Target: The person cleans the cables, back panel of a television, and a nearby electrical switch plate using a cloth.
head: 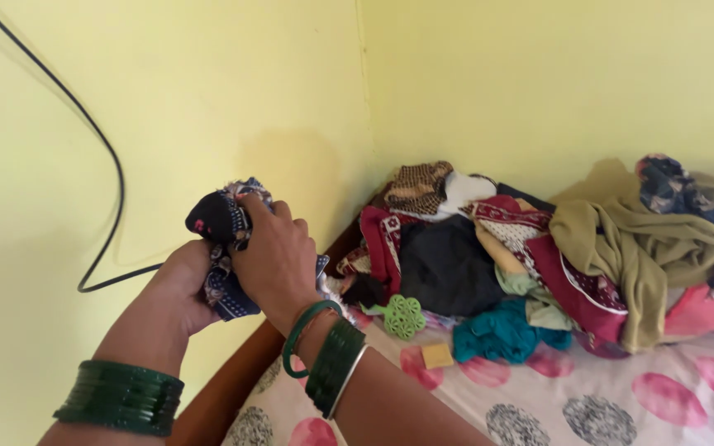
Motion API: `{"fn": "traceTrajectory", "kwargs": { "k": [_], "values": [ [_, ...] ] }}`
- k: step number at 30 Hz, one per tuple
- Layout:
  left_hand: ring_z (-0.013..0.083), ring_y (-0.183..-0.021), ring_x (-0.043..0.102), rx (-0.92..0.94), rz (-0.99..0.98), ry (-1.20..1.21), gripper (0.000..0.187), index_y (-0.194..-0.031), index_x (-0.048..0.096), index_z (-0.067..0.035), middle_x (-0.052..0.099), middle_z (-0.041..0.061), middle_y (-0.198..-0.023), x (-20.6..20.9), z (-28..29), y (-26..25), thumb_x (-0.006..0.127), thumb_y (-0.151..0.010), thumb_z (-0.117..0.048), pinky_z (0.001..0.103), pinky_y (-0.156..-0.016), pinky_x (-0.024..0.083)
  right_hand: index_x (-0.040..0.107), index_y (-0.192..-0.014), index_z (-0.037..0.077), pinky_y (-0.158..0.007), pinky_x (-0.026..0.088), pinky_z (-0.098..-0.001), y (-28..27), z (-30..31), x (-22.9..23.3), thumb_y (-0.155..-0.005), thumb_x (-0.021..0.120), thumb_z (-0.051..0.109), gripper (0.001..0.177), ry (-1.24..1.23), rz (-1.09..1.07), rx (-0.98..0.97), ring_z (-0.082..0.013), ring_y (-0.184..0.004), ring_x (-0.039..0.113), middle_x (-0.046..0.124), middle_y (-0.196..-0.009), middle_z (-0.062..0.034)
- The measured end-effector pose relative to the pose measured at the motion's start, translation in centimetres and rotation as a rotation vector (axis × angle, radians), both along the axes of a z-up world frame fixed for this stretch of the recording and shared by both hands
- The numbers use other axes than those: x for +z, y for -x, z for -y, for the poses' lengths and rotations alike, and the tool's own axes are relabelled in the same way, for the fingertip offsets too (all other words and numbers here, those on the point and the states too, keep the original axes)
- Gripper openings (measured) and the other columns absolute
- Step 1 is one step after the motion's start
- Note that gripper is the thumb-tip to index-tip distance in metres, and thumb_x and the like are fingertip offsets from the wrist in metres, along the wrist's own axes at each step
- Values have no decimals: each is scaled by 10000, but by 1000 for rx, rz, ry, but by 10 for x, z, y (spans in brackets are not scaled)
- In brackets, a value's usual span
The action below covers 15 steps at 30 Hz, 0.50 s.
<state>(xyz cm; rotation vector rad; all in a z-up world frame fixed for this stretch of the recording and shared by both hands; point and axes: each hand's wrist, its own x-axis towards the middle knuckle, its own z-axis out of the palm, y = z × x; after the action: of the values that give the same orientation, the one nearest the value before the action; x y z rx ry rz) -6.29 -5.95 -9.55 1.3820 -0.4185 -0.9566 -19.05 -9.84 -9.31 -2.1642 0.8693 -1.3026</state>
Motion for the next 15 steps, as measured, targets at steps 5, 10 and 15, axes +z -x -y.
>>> {"fn": "traceTrajectory", "kwargs": {
  "k": [5, 10, 15],
  "values": [
    [326, -988, 718, -95, -80, -223, 459, -1245, 601, -76, 713, 173, -1130, -11, -10, 27, 390, -1027, -421, 590, -817, 602, 593, -1370, 218, -884, 539, -535, -1, 5, -21, -826, 738, 194, 564, -144, -177, -15, -457, -1090, 623, 633, -1233, -169],
    [371, -1024, 717, -189, -146, -318, 619, -1299, 574, -75, 701, 200, -1181, -16, -17, 45, 345, -1010, -572, 608, -794, 614, 598, -1355, 231, -901, 512, -569, 0, 10, -35, -830, 726, 222, 540, -184, -232, -55, -457, -1130, 602, 625, -1248, -157],
    [346, -1060, 730, -140, -27, -287, 474, -1305, 560, -69, 711, 191, -1199, -9, -6, 39, 355, -1054, -415, 579, -809, 589, 595, -1359, 232, -906, 513, -565, -1, 12, -31, -846, 716, 223, 527, -185, -208, -53, -458, -1133, 604, 621, -1252, -160]
  ]
}}
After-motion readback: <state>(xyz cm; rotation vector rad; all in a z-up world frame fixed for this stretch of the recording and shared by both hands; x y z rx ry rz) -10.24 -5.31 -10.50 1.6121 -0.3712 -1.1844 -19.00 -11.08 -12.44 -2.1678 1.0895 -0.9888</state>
